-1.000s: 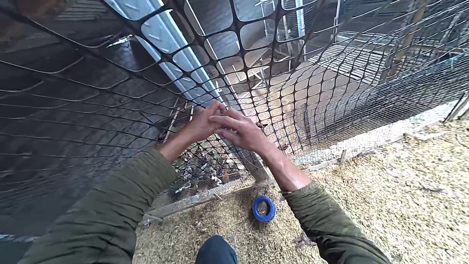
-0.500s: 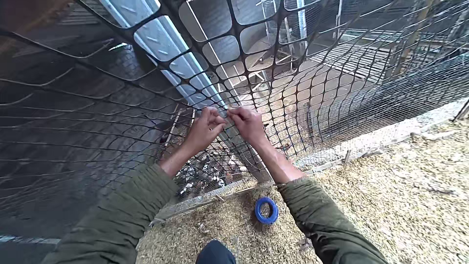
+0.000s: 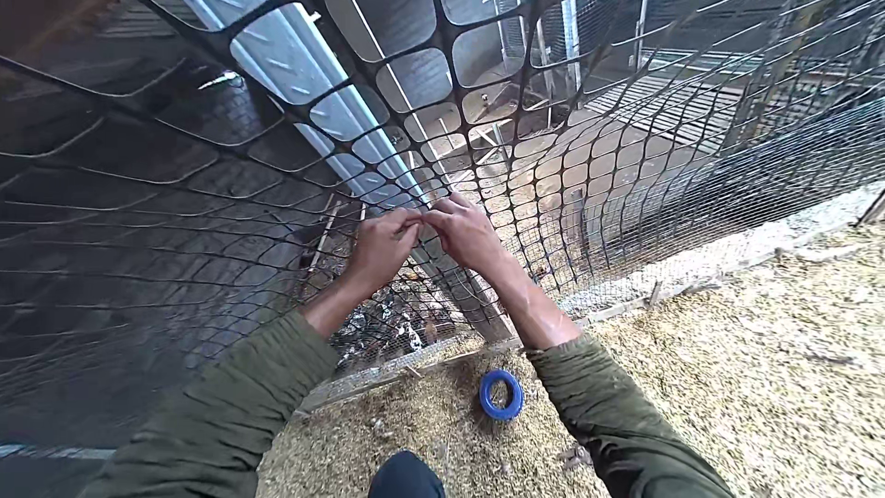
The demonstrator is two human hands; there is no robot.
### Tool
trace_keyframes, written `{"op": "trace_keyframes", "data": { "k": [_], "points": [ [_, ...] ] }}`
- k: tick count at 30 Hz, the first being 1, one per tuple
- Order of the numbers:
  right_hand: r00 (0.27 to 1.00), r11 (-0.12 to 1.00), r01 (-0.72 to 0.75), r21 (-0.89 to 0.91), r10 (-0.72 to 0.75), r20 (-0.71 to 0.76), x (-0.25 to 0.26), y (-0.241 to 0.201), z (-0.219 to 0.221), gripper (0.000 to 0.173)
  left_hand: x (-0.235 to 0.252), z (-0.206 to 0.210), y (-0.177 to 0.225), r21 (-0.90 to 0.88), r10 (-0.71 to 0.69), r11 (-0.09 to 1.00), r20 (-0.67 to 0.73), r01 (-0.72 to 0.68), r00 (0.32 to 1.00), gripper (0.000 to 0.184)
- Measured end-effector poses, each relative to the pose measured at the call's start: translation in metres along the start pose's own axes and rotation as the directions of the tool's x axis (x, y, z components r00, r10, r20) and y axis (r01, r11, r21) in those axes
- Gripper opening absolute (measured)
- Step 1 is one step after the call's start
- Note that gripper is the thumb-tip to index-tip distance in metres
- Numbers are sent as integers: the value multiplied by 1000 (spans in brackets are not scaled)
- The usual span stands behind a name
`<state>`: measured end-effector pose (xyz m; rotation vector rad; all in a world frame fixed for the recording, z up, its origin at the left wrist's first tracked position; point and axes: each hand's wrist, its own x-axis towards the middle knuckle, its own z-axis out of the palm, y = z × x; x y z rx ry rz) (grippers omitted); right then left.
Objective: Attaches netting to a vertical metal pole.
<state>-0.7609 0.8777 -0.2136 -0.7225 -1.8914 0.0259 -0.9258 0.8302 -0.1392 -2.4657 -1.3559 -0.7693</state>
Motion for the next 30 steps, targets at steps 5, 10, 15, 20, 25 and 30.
{"op": "trace_keyframes", "data": {
  "k": [5,10,15,20,25,30],
  "points": [
    [993,999,28,-27,-25,112,0,4,-8,20,3,0,3,15,-49,999,34,48,998,18],
    [985,997,50,61,-59,161,-1,12,-11,18,6,0,5,119,101,987,72,-109,992,17],
    [991,984,49,169,-68,111,-5,17,-11,18,12,-2,8,127,65,988,178,-88,982,19],
    [999,947,49,317,-52,1,-13,18,-5,16,17,-20,19,14,-67,998,344,67,936,21],
    [998,934,18,357,7,-70,-19,16,4,15,21,-22,12,-69,-137,980,445,186,885,20],
    [983,899,-116,422,165,-80,-28,14,11,27,25,-26,13,-101,-138,972,493,214,859,18]
  ]
}}
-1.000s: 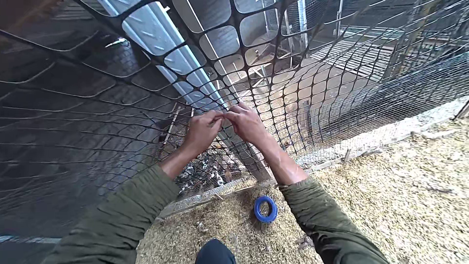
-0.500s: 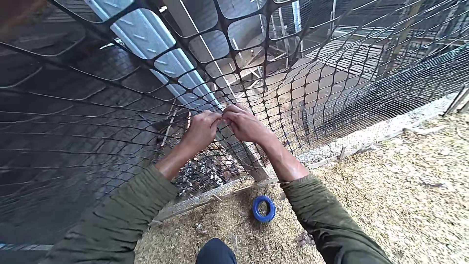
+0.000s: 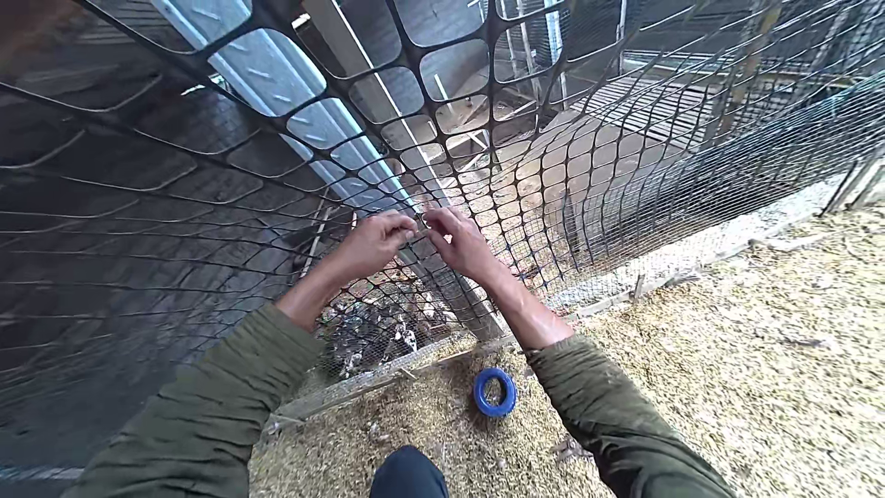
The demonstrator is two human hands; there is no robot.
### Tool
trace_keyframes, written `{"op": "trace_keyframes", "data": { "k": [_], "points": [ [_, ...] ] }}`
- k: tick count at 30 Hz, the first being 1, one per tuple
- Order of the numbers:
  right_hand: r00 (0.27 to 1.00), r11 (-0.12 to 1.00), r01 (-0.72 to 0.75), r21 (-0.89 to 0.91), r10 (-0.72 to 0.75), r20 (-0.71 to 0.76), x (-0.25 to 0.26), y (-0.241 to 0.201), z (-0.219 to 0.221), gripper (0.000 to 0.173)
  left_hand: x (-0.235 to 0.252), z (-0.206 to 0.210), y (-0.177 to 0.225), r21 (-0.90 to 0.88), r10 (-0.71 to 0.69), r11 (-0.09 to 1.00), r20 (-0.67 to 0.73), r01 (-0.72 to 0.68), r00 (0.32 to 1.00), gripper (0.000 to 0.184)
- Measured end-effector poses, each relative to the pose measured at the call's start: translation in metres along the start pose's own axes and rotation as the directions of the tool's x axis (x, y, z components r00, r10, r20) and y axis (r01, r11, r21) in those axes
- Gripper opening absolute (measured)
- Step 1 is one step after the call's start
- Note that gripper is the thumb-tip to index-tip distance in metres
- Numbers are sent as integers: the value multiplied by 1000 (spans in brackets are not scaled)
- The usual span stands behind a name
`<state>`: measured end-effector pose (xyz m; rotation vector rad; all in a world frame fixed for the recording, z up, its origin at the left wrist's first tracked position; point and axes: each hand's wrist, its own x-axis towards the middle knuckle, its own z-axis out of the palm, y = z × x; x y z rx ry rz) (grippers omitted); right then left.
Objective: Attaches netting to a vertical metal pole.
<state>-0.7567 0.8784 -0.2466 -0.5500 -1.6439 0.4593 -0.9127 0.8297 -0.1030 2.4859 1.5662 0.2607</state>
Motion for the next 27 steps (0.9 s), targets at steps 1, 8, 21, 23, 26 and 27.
{"op": "trace_keyframes", "data": {
  "k": [1,8,21,23,26,27],
  "points": [
    [1000,1000,3,15,-2,-29,-2,1,1,24,0,-1,0,2,-2,1000,11,2,1000,18],
    [985,998,51,-45,-57,-164,-2,-7,-3,18,0,1,0,19,6,1000,18,-6,1000,16],
    [997,994,-65,89,67,-23,26,-18,-8,15,-4,8,-9,63,76,995,-77,-71,994,15],
    [992,989,-126,81,123,39,30,-19,-13,16,-4,8,-10,55,82,996,-80,-77,993,15],
    [977,980,-189,61,182,114,31,-20,-19,17,-6,10,-12,45,98,994,-75,-95,992,15],
    [968,975,-215,51,206,142,32,-19,-21,17,-6,10,-12,40,97,995,-78,-94,992,15]
  ]
}}
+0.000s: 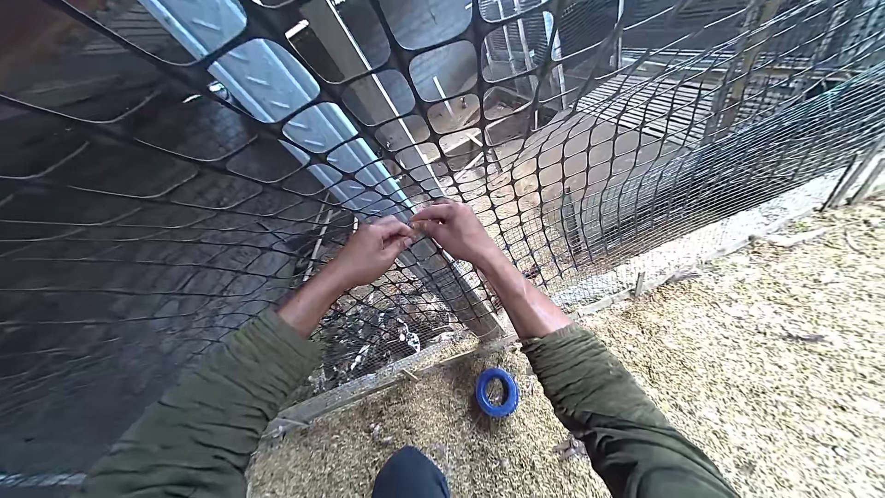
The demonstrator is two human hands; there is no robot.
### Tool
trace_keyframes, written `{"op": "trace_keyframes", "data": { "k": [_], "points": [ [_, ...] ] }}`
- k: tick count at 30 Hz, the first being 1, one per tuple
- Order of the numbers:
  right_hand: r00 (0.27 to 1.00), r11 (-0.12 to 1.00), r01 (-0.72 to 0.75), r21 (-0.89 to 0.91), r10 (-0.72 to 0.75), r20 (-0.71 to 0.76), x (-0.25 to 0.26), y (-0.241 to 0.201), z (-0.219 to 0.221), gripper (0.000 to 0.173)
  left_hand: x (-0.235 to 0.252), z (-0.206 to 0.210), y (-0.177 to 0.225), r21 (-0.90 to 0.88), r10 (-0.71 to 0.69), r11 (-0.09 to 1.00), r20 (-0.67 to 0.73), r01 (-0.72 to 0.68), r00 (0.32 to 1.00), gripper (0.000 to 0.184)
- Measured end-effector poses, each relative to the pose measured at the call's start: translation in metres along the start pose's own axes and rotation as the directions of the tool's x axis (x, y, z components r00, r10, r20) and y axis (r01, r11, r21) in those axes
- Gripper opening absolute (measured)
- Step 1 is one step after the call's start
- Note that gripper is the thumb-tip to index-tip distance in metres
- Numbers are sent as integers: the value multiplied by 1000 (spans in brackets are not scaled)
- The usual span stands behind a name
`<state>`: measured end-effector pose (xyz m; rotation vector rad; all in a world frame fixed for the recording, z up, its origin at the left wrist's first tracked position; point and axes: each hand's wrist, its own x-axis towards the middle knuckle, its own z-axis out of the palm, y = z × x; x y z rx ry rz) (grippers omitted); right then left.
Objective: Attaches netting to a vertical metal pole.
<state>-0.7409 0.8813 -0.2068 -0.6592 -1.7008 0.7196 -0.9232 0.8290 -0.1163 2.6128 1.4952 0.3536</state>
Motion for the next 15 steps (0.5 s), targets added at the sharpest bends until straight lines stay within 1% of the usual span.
{"op": "trace_keyframes", "data": {
  "k": [3,5,9,10,12,15],
  "points": [
    [986,995,-95,-34,99,133,3,-2,-9,18,-1,-2,3,-45,-34,998,-8,33,999,15],
    [974,992,-121,-35,126,186,4,-2,-14,19,-1,-5,4,-74,-47,996,-14,46,999,15],
    [995,978,-89,187,81,52,-2,-5,-10,19,2,-7,6,-63,-66,996,9,66,998,13],
    [996,977,-81,198,73,45,-1,-5,-8,19,2,-7,7,-62,-67,996,13,67,998,13],
    [994,981,-105,162,96,61,2,-4,-6,20,2,-6,6,-64,-60,996,6,60,998,14],
    [983,984,-148,102,135,123,6,-1,-4,21,-1,-5,0,-73,-30,997,-18,29,999,15]
  ]
}}
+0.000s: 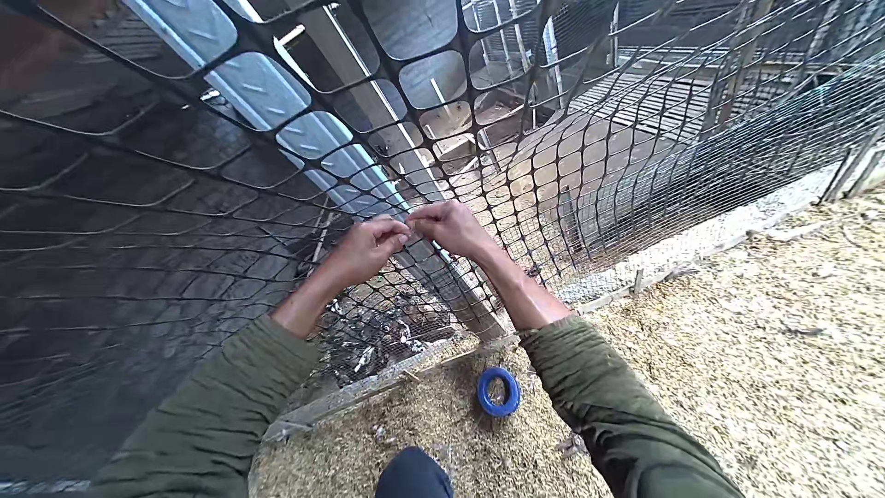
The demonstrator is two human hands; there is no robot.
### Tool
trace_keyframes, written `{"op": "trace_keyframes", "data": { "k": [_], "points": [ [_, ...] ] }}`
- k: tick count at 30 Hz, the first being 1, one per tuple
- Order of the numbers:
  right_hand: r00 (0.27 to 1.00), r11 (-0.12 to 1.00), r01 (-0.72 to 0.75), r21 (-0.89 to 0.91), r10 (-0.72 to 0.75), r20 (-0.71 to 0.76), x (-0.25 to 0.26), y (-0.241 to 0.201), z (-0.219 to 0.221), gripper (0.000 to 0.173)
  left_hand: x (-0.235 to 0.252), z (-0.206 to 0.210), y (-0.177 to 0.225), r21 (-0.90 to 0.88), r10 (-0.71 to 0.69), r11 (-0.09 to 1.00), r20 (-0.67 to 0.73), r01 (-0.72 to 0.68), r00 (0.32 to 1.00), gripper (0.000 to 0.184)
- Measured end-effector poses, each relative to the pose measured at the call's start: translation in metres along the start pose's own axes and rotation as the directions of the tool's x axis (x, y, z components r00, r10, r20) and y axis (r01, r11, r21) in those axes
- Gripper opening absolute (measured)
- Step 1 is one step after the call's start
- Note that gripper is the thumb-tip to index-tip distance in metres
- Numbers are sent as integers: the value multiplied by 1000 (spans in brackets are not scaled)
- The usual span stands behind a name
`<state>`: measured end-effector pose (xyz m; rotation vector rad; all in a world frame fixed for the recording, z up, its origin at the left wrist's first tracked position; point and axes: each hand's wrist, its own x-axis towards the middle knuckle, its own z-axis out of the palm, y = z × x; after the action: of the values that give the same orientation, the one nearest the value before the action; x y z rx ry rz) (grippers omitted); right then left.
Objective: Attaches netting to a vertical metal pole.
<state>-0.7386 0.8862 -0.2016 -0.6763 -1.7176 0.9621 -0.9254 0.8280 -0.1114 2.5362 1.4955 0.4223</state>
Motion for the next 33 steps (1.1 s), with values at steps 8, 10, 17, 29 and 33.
{"op": "trace_keyframes", "data": {
  "k": [8,10,17,29,33],
  "points": [
    [961,996,-16,-89,40,274,5,1,-12,30,2,2,0,19,-36,999,-24,36,999,16],
    [947,992,11,-128,30,319,5,-2,-15,31,5,1,-3,25,-63,998,-20,63,998,16],
    [931,975,112,-192,-35,364,1,-7,-14,24,7,3,6,43,-111,993,-36,112,993,17],
    [976,996,89,19,-91,199,-13,8,-3,26,-1,24,4,75,-78,993,-122,88,989,19],
    [983,982,176,-71,-172,62,-23,15,6,21,-6,47,1,114,-40,991,-239,69,970,20]
  ]
}}
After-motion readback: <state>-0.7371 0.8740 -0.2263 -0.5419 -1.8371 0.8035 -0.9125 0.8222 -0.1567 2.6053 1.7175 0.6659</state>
